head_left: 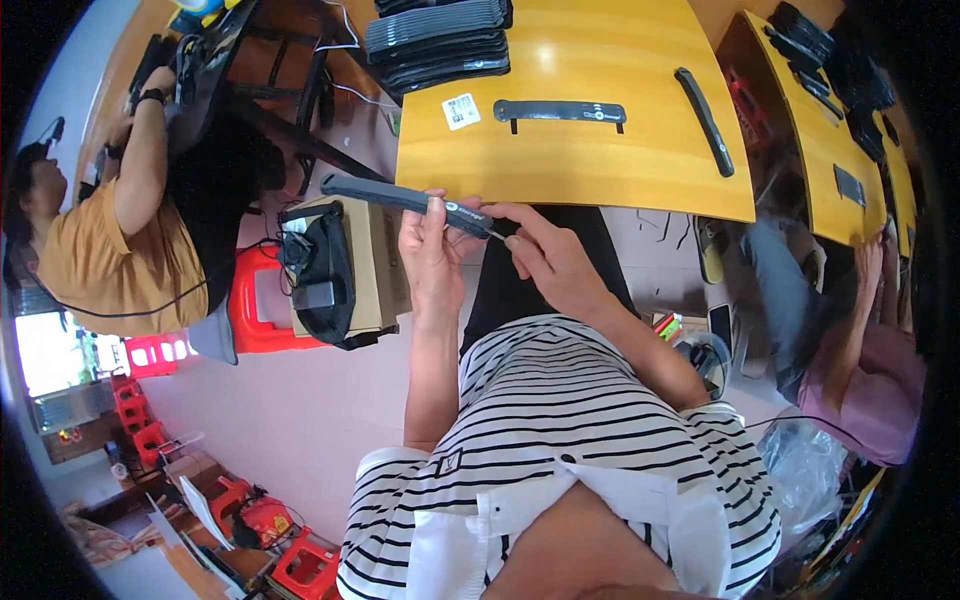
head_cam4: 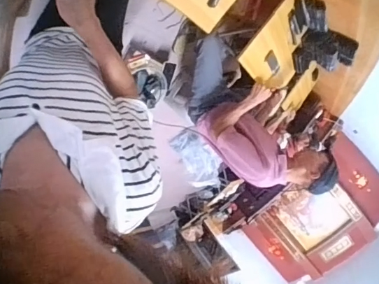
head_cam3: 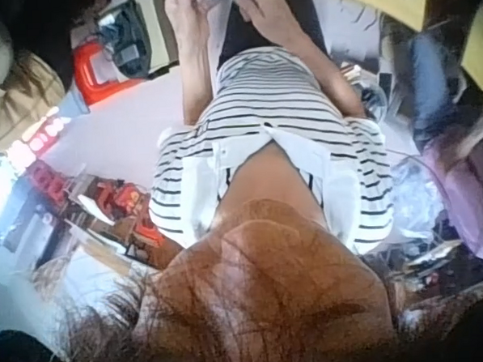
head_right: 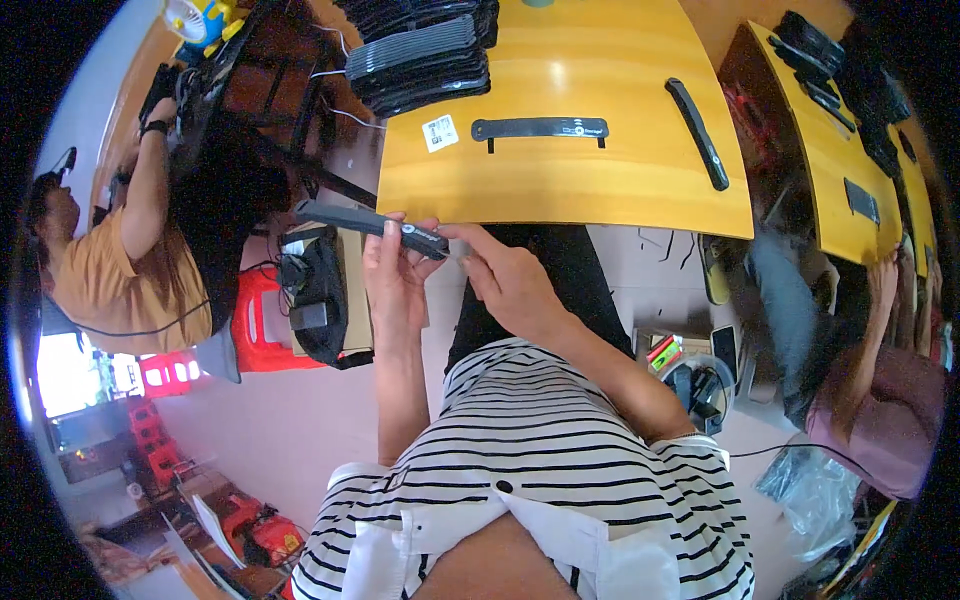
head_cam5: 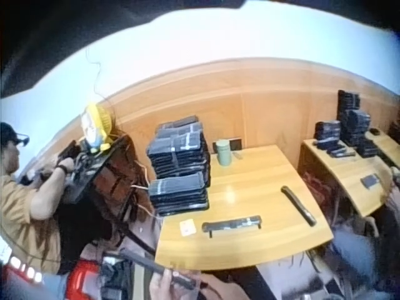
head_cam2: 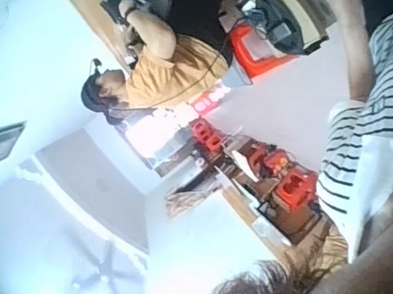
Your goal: Assembling leather straps by attaching small metal hardware components and labels.
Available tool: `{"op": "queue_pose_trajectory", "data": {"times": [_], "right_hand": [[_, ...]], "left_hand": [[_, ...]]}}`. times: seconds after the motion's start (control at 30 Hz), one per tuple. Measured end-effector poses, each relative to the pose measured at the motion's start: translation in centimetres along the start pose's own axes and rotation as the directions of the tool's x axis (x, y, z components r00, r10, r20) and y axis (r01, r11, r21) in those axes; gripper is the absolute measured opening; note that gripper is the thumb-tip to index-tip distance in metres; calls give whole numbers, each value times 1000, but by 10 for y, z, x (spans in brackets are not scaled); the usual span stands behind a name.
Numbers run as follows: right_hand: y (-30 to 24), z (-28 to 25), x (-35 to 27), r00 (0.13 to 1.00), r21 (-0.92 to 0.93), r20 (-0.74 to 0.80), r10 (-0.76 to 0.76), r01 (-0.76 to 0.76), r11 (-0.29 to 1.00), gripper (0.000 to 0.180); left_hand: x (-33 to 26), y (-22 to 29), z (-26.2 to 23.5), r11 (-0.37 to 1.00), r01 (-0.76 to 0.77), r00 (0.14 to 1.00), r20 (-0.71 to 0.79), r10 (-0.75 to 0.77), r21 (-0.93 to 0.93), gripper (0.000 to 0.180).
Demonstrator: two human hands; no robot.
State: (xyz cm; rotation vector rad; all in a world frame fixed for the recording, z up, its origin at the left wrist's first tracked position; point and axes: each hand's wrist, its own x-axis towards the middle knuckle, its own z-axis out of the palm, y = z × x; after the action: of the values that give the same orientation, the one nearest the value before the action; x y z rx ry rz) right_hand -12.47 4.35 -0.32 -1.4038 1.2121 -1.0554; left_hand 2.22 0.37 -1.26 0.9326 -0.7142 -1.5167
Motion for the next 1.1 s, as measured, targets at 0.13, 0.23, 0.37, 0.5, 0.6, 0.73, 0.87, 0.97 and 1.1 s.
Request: {"op": "queue_pose_trajectory", "data": {"times": [0.13, 0.23, 0.37, 0.5, 0.6, 0.73, 0.87, 0.97, 1.1], "right_hand": [[0, 6, 1, 999, -163, -34, -42, 36, 986, 33], [2, 8, 2, 986, -254, -88, -139, 113, 960, 36], [0, 8, 4, 978, -321, -101, -181, 140, 937, 40], [4, 10, 4, 974, -249, -137, -180, 142, 958, 40], [10, 12, 5, 989, -64, -126, -77, 69, 996, 39], [11, 16, 7, 985, 97, -159, -67, 83, 992, 38], [12, 16, 7, 993, 171, -119, 1, 19, 985, 37], [14, 17, 6, 995, 211, -89, 41, -21, 977, 36], [17, 21, 4, 989, 249, -144, 37, 1, 968, 34]], "left_hand": [[-2, -1, 1, 998, -60, 998, -1, 60, 3, 20], [-2, -1, 1, 994, -110, 994, 15, 110, 14, 21], [-5, -3, 3, 988, -150, 989, -7, 150, 25, 22], [-5, -7, 3, 980, -200, 980, 2, 200, 0, 22], [-9, -7, 12, 976, -216, 976, -44, 215, -3, 21], [-12, -12, 12, 966, -258, 965, -43, 260, 33, 18], [-16, -14, 16, 952, -295, 947, -106, 303, 86, 16], [-17, -20, 13, 938, -315, 932, -139, 335, 145, 16], [-19, -23, 16, 846, -409, 889, -59, 453, 343, 19]]}}
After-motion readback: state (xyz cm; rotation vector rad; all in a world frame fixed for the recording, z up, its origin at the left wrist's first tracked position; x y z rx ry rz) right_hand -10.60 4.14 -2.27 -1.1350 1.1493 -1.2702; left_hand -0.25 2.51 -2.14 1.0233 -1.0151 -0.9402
